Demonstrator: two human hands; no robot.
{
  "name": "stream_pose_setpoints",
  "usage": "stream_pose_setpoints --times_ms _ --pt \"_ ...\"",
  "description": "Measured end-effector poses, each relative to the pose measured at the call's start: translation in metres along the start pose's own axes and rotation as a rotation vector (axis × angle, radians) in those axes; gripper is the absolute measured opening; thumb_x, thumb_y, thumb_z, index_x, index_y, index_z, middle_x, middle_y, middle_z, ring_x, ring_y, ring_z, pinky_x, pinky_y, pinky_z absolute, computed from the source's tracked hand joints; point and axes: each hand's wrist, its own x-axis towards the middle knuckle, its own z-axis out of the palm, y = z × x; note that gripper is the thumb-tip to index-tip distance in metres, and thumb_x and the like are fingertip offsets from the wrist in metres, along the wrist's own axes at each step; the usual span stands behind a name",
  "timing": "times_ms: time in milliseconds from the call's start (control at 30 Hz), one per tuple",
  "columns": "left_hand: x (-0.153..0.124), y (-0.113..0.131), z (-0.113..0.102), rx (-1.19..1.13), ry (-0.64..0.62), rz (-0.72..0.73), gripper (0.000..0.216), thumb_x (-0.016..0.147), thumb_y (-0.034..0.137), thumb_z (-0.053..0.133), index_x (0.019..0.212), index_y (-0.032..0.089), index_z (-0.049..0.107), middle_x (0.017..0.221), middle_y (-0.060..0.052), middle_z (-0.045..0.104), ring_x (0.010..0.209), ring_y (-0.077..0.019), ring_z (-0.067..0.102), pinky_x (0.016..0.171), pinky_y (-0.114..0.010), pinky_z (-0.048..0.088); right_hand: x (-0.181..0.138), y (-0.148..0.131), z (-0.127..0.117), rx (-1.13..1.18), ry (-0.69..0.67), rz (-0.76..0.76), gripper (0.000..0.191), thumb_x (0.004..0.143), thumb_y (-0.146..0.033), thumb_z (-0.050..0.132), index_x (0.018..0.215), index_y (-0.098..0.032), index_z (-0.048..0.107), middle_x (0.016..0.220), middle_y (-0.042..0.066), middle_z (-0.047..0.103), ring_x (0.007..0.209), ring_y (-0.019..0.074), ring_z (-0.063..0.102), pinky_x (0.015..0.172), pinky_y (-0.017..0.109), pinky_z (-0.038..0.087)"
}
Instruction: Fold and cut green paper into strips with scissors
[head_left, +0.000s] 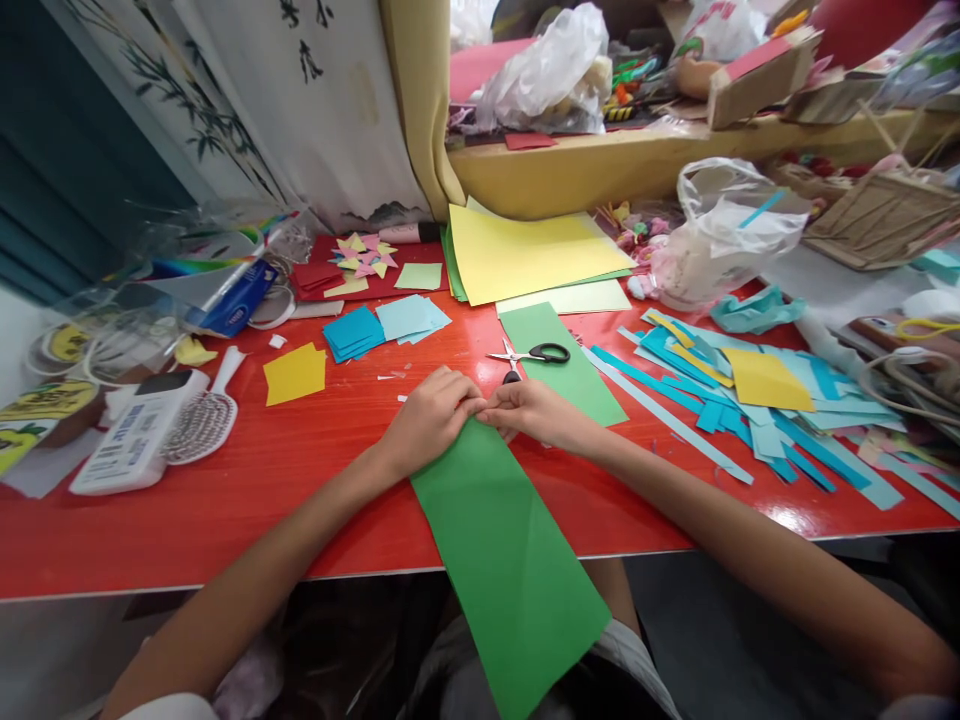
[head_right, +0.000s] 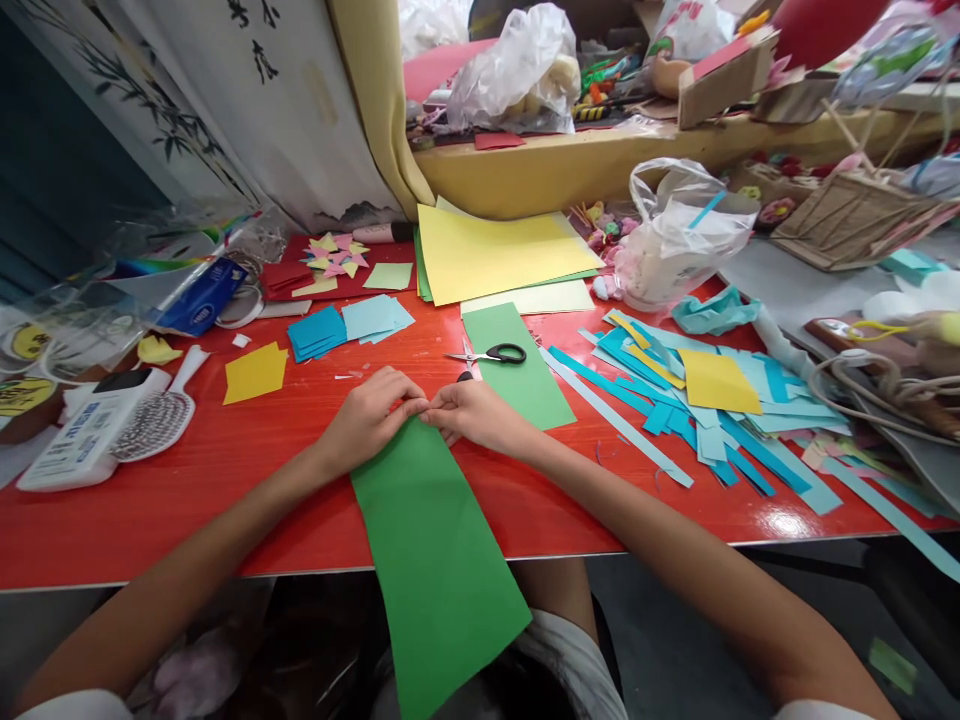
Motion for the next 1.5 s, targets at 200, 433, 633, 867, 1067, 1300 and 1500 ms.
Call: stream_pose_setpoints --times_ms 200,433,633,867,1067,1300,1500 --pt "0.006 -0.031 -0.023 0.137 0.268 -0.143 0.016 0.085 0.024 0.050 0.069 0.020 0.052 0.073 -0.003 0.057 0.074 -0.0184 0.048 0.071 -0.031 0.034 0.000 0.001 -0.001 -0.066 0.003 0.034 0.023 0.075 -0.034 0.067 0.067 -0.015 0.056 0.061 -0.001 0.056 0.056 0.0100 0.056 0.049 0.020 0.043" --pt "0.010 -0.058 -0.052 0.148 0.461 -0.225 0.017 0.080 0.022 0.055 0.064 0.021 0.051 0.069 -0.002 0.054 0.075 -0.0193 0.046 0.071 -0.031 0.032 -0.003 0.000 -0.004 -0.122 -0.007 0.013 0.021 0.079 -0.032 0.062 0.070 -0.014 0.057 0.065 0.000 0.056 0.058 0.0088 0.055 0.046 0.018 0.041" --pt "0.006 -0.073 -0.076 0.272 0.636 -0.284 0.011 0.081 0.021 0.057 0.070 0.019 0.055 0.072 0.000 0.053 0.077 -0.0166 0.047 0.071 -0.032 0.032 -0.007 -0.005 -0.007 -0.068 -0.033 0.085 0.019 0.083 -0.032 0.057 0.074 -0.015 0.054 0.069 0.004 0.065 0.063 0.0144 0.065 0.034 0.016 0.033" --pt "-0.014 -0.086 -0.118 0.329 1.112 -0.153 0.017 0.091 0.036 0.046 0.084 0.023 0.054 0.081 -0.001 0.054 0.082 -0.0140 0.053 0.070 -0.040 0.034 -0.004 0.003 -0.012 0.067 -0.053 0.042 0.019 0.081 -0.029 0.060 0.071 -0.014 0.055 0.072 0.008 0.069 0.065 0.0154 0.067 0.058 0.024 0.055" --pt "-0.009 -0.037 -0.088 0.505 1.095 0.516 0.022 0.092 0.025 0.044 0.073 0.017 0.050 0.071 0.001 0.048 0.075 -0.0091 0.050 0.065 -0.033 0.037 0.000 -0.002 -0.018 0.458 -0.068 -0.118 0.040 0.081 -0.050 0.058 0.104 -0.017 0.059 0.103 0.011 0.066 0.087 0.0206 0.066 0.075 0.033 0.057" --pt "-0.020 0.028 0.009 0.577 0.091 1.140 0.016 0.085 0.032 0.054 0.086 0.018 0.062 0.092 -0.002 0.064 0.086 -0.0140 0.059 0.078 -0.028 0.047 0.008 0.007 -0.037 0.445 0.352 -0.125 0.025 0.076 -0.033 0.065 0.096 -0.018 0.061 0.091 0.005 0.067 0.078 0.0168 0.064 0.065 0.027 0.053" --pt "-0.009 0.011 -0.003 0.206 0.367 0.291 0.012 0.086 0.025 0.052 0.094 0.017 0.057 0.094 -0.006 0.064 0.096 -0.0178 0.057 0.085 -0.032 0.045 0.009 0.012 -0.042 0.359 0.290 -0.155 0.025 0.074 -0.032 0.068 0.094 -0.018 0.064 0.092 0.006 0.068 0.079 0.0180 0.064 0.067 0.029 0.052"
